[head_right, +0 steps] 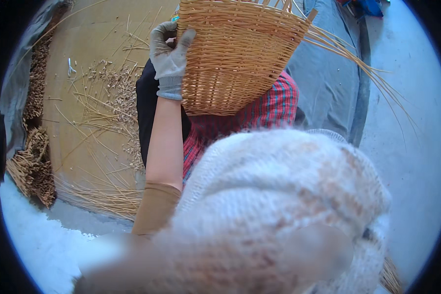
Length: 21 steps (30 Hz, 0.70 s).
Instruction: Weaving a large wicker basket by hand.
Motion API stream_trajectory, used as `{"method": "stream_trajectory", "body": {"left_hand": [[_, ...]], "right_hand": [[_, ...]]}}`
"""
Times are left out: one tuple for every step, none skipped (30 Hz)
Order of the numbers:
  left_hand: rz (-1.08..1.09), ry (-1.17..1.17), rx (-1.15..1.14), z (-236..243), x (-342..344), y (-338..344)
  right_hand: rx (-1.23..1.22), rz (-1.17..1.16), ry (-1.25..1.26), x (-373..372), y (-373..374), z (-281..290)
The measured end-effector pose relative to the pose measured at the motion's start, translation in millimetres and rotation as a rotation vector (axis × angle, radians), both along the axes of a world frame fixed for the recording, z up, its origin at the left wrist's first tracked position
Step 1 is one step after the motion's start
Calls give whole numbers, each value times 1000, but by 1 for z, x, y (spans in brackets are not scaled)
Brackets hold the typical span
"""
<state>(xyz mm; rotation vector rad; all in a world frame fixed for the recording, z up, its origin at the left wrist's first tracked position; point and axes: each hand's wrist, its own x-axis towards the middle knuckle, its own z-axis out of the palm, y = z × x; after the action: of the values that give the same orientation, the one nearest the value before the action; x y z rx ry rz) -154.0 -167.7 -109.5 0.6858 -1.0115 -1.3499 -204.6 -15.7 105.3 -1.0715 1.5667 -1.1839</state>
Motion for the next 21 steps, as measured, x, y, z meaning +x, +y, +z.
{"method": "stream_trajectory", "body": {"left_hand": [[11,-14,1,0,2,0],[28,-26,1,-3,3,-1],[32,-33,-3,-6,5,-2],[43,-79,-31,-8,6,-3],[52,-122,-58,-11,6,-5],[51,-121,-62,-10,5,-4],[52,-101,-65,-9,4,-3],[52,-82,-68,-8,4,-2],[51,-83,-68,-8,4,-2],[49,-75,-46,-7,4,-2],[46,-66,-24,-7,3,-2],[45,-70,-25,-7,4,-3],[53,-71,-37,-7,4,-3],[60,-72,-49,-7,4,-3],[59,-73,-48,-6,3,-3],[51,-72,-39,-4,1,-2],[42,-69,-29,-3,0,-2],[38,-66,-27,-1,-1,0],[21,-49,-14,2,-2,2],[5,-32,-1,4,-3,3],[11,-37,2,5,3,4]], "right_hand": [[-8,9,-35,1,1,-1],[-19,25,-69,2,0,0],[-28,41,-102,2,-1,0],[-38,59,-136,4,-2,1],[-47,75,-167,4,-4,1],[-57,87,-192,4,-4,2],[-67,100,-217,5,-4,3],[-77,112,-242,5,-4,4],[-83,124,-269,6,-6,5],[-90,137,-295,6,-7,7],[-97,148,-321,6,-8,8],[-104,161,-351,6,-9,8],[-111,173,-380,7,-9,9],[-117,185,-408,7,-10,9],[-124,197,-435,6,-10,9],[-130,210,-460,6,-11,10],[-136,223,-485,5,-11,11],[-141,232,-507,4,-11,11],[-146,243,-527,3,-11,12],[-151,255,-546,3,-12,14],[-153,273,-578,4,-11,12]]}}
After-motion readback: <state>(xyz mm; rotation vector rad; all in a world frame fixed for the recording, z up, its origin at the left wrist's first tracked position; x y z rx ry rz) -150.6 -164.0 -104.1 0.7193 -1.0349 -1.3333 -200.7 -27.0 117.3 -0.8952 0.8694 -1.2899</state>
